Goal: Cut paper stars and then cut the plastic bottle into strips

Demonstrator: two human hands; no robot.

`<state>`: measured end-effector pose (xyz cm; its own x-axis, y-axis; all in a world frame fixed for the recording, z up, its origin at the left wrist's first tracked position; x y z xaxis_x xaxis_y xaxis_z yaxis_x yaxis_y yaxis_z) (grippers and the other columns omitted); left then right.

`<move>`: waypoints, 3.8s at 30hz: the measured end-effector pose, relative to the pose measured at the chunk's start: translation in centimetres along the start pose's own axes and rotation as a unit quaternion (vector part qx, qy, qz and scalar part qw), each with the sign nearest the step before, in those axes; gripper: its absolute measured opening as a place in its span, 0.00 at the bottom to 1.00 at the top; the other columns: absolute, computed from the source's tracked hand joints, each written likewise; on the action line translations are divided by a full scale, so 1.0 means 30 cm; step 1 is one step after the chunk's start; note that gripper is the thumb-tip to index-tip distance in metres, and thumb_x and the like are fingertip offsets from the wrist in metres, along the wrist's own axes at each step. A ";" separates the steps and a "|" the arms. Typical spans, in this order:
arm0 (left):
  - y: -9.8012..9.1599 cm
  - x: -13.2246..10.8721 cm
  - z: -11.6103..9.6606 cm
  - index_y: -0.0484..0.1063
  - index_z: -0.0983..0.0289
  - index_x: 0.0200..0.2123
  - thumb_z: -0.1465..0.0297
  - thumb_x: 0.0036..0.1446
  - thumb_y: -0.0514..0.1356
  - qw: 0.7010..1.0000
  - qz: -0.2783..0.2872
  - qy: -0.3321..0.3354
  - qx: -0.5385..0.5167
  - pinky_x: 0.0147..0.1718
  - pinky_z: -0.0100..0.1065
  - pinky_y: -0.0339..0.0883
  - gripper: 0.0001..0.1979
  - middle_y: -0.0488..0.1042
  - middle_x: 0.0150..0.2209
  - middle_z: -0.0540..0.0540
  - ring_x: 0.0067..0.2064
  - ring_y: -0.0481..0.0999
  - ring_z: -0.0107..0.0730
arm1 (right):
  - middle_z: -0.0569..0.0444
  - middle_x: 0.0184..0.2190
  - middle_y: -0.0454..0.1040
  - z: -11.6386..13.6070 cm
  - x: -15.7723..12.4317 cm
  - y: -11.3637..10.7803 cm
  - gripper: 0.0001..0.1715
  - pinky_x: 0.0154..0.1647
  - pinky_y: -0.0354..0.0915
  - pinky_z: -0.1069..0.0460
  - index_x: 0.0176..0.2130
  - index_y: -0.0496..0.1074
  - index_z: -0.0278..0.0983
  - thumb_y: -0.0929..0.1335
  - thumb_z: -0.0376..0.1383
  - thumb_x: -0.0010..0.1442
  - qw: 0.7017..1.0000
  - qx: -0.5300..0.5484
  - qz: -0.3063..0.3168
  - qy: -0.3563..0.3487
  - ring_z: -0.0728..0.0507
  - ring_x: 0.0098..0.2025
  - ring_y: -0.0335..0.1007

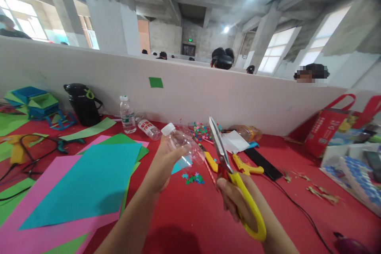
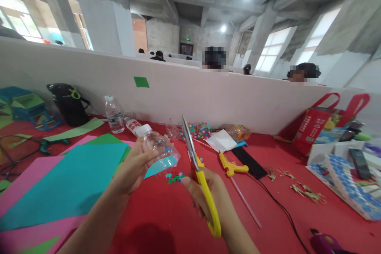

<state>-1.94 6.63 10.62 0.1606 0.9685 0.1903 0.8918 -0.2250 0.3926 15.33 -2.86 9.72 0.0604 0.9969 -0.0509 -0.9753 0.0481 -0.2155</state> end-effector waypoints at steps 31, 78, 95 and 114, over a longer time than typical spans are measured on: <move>0.090 -0.054 0.062 0.72 0.59 0.44 0.75 0.44 0.63 0.998 0.027 -0.047 0.026 0.49 0.38 0.64 0.20 0.77 0.44 0.52 0.49 0.74 0.39 | 0.62 0.19 0.54 -0.036 0.036 0.050 0.09 0.21 0.47 0.55 0.24 0.56 0.40 0.64 0.38 0.50 0.994 -0.075 -0.041 -0.067 0.50 0.21 0.50; -0.095 0.053 -0.072 0.73 0.65 0.33 0.70 0.47 0.68 0.988 -0.126 0.023 -0.083 0.33 0.36 0.75 0.10 0.80 0.33 0.54 0.32 0.81 0.36 | 0.56 0.26 0.65 -0.001 -0.043 -0.048 0.25 0.26 0.53 0.53 0.31 0.65 0.38 0.64 0.57 0.61 0.944 -0.255 0.200 -0.064 0.47 0.26 0.54; -0.037 0.022 -0.072 0.71 0.65 0.33 0.70 0.46 0.67 0.991 -0.113 0.027 -0.072 0.37 0.42 0.77 0.11 0.78 0.30 0.53 0.36 0.82 0.42 | 0.60 0.25 0.56 -0.031 -0.050 0.019 0.36 0.24 0.49 0.54 0.30 0.59 0.39 0.57 0.68 0.59 0.958 -0.190 0.213 -0.032 0.49 0.26 0.51; -0.060 0.027 -0.097 0.69 0.64 0.35 0.69 0.50 0.65 0.993 -0.083 0.084 -0.019 0.34 0.38 0.74 0.09 0.78 0.31 0.53 0.36 0.81 0.40 | 0.63 0.20 0.52 -0.047 -0.010 0.031 0.26 0.19 0.42 0.55 0.26 0.57 0.39 0.67 0.53 0.60 0.964 -0.161 0.211 -0.030 0.53 0.20 0.45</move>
<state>-4.65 7.51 12.70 -0.0626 0.9619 0.2662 0.8829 -0.0709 0.4641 14.69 -3.19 8.14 -0.3496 0.9254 -0.1466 -0.7934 -0.3757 -0.4789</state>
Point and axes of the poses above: each hand's wrist, its own x-axis towards the middle knuckle, its own y-axis out of the palm, z = x × y, the point moved 1 cm from there along x, towards the middle knuckle
